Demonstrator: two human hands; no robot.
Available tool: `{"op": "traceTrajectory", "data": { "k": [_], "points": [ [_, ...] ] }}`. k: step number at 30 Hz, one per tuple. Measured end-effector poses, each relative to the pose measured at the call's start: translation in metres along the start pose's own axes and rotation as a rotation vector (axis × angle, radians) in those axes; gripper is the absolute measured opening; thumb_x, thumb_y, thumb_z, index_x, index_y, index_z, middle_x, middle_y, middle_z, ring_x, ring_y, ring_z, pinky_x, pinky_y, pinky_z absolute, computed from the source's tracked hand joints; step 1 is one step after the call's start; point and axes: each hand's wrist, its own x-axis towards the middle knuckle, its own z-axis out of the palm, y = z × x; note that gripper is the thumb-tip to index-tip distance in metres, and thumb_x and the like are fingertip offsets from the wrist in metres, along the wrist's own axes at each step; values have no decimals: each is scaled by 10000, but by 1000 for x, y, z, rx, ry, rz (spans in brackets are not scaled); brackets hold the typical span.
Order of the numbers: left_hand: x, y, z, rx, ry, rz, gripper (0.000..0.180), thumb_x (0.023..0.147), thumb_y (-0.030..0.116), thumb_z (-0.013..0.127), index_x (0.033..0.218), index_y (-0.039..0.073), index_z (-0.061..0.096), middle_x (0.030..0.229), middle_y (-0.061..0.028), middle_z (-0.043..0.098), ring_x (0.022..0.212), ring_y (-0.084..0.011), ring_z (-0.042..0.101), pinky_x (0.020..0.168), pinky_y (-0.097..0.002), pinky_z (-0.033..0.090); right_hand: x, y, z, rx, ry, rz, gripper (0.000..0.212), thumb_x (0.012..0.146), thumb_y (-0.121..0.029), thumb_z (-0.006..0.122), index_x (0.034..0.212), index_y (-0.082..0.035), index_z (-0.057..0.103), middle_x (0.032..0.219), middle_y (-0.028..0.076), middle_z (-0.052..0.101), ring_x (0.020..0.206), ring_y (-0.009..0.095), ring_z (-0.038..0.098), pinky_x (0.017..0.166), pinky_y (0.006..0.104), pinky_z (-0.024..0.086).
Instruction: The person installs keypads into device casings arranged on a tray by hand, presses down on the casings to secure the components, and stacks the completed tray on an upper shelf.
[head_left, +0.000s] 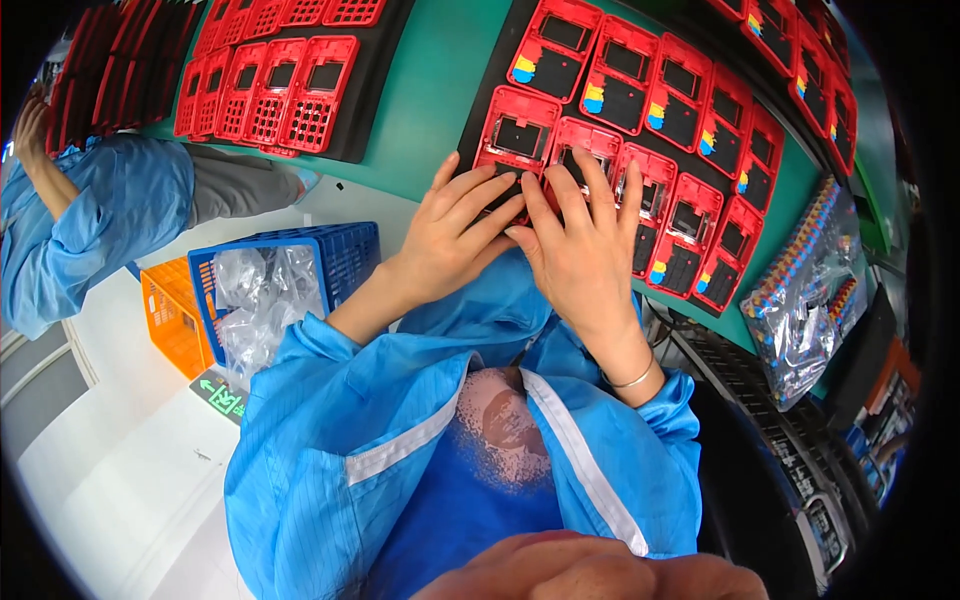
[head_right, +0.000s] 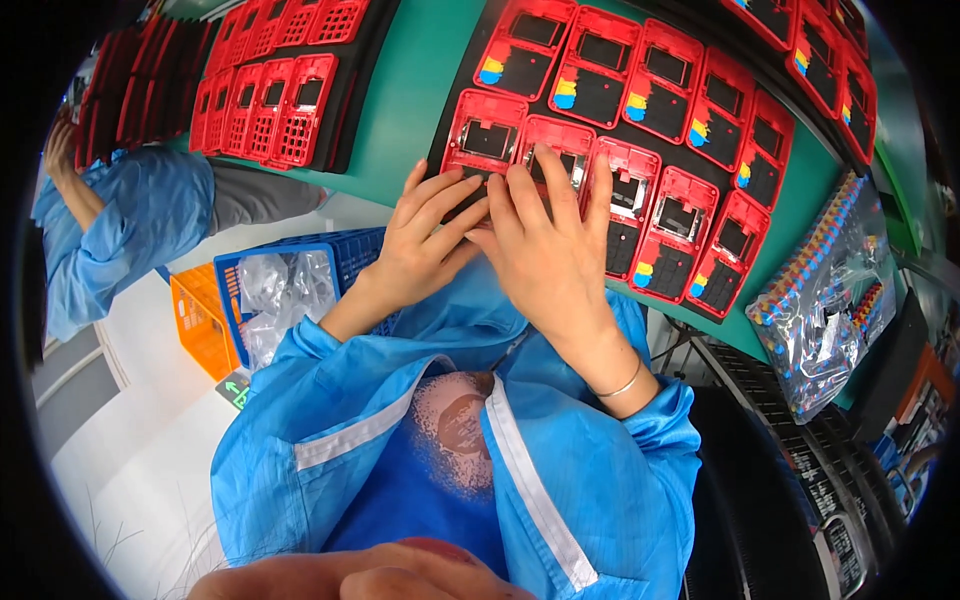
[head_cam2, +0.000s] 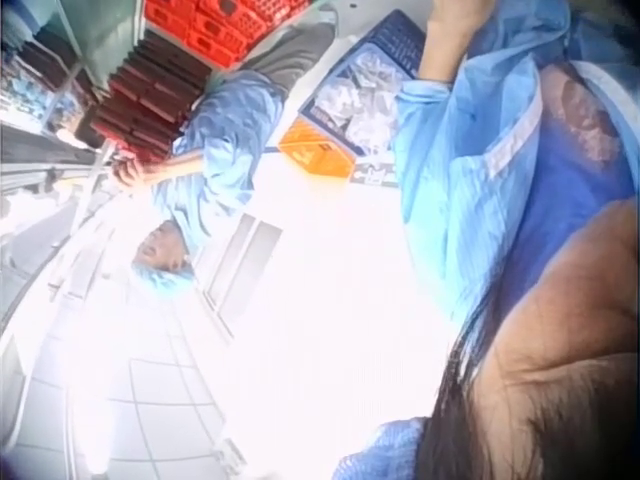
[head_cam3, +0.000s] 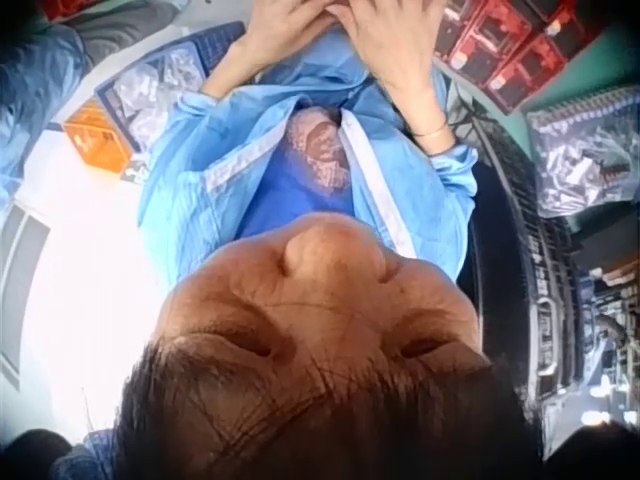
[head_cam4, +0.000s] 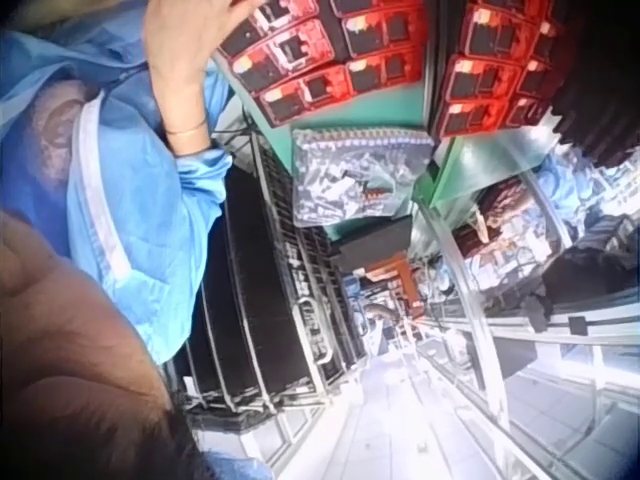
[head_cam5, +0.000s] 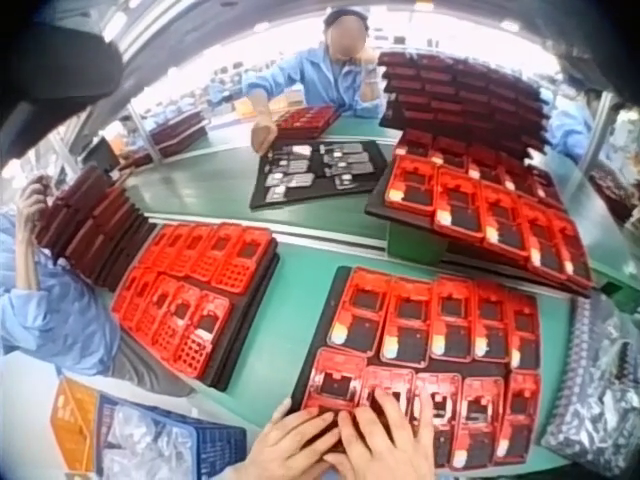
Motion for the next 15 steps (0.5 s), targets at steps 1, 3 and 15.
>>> {"op": "traceTrajectory", "data": {
  "k": [1,3,15],
  "points": [
    [-4,-1,0,-38,25,1,523,771,189,834,1259,57,701,1357,-103,636,1295,-317,582,1200,-624,333,2,3,-5,7,-39,-16,488,853,-359,763,1236,-61,714,1302,107,591,1384,332,468,1204,686,236],
    [-10,-2,-2,-76,52,-5,508,788,167,831,1264,50,697,1363,-101,637,1306,-314,580,1205,-614,335,10,3,-9,-28,-60,-64,477,847,-348,765,1207,-37,721,1272,109,608,1375,331,478,1201,682,254],
    [2,3,-16,158,-81,90,461,854,182,729,1279,10,681,1388,-89,637,1359,-260,555,1217,-617,327,14,9,-12,-73,-92,-369,302,834,-224,715,954,49,758,1112,182,689,1254,345,586,1210,616,341]
  ]
}}
